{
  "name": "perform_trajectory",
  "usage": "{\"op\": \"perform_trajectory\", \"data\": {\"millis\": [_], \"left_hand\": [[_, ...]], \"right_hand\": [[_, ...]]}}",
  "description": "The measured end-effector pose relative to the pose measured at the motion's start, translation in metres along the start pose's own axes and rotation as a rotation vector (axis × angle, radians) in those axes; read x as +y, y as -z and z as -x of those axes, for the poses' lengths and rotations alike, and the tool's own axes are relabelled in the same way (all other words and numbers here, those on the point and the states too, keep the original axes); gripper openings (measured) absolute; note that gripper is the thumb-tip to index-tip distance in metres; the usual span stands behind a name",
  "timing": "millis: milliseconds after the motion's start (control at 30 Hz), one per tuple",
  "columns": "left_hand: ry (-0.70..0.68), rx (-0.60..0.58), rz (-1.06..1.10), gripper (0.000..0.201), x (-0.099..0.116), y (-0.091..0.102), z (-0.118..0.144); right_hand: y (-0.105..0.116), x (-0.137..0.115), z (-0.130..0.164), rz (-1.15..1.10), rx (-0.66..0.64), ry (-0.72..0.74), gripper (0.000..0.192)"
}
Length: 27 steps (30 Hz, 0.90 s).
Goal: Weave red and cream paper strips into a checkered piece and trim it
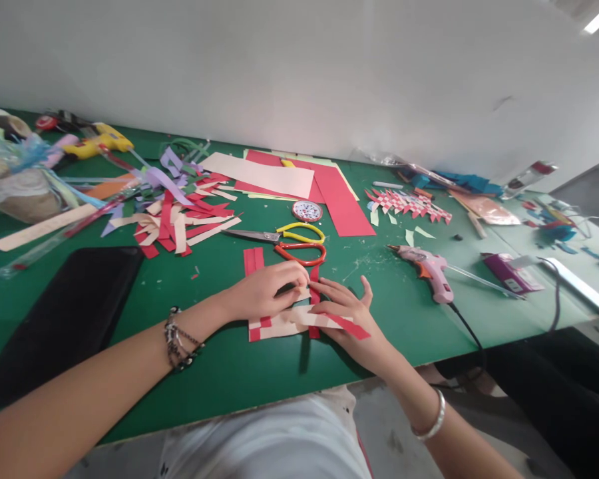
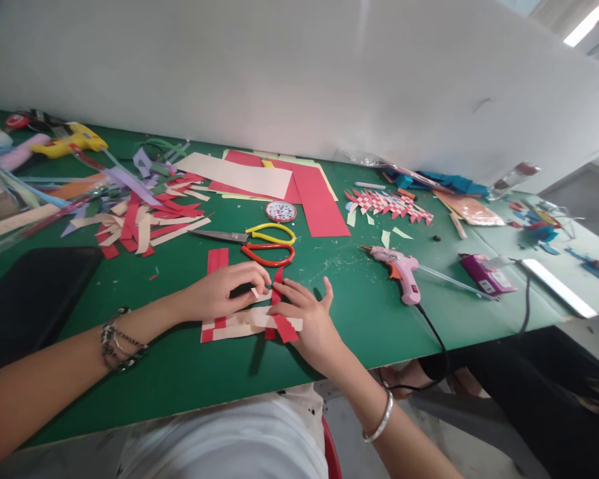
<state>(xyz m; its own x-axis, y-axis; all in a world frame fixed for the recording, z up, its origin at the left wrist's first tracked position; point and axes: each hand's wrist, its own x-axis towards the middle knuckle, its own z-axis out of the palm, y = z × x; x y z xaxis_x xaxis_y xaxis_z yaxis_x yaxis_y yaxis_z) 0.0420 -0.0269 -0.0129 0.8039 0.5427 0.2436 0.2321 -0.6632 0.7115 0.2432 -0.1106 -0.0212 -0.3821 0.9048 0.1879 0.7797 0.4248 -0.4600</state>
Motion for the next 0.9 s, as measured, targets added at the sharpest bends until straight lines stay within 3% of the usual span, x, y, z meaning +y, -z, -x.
{"op": "perform_trajectory", "data": {"millis": [133,367,500,667,900], "left_hand": [[-0.005,-0.042,-0.026,0.012,-0.001,0.0,0.001],[0.057,-0.003,-0.152,0.027,0.0,-0.002,-0.001],[-0.035,-0.061,-0.222,0.026,-0.006,-0.003,-0.001],[-0.07,-0.119,-0.261,0.029,-0.01,-0.004,-0.001],[-0.045,-0.065,-0.26,0.026,-0.003,-0.003,-0.002]], "right_hand": [[-0.004,-0.001,-0.001,0.093,0.027,0.055,0.015],[-0.004,-0.005,0.001,0.202,0.141,0.036,0.01],[0.0,-0.008,0.001,0.23,0.153,0.078,0.011],[0.002,-0.006,-0.006,0.158,0.091,0.013,0.009],[0.007,-0.002,-0.022,0.088,-0.03,-0.029,0.01]]}}
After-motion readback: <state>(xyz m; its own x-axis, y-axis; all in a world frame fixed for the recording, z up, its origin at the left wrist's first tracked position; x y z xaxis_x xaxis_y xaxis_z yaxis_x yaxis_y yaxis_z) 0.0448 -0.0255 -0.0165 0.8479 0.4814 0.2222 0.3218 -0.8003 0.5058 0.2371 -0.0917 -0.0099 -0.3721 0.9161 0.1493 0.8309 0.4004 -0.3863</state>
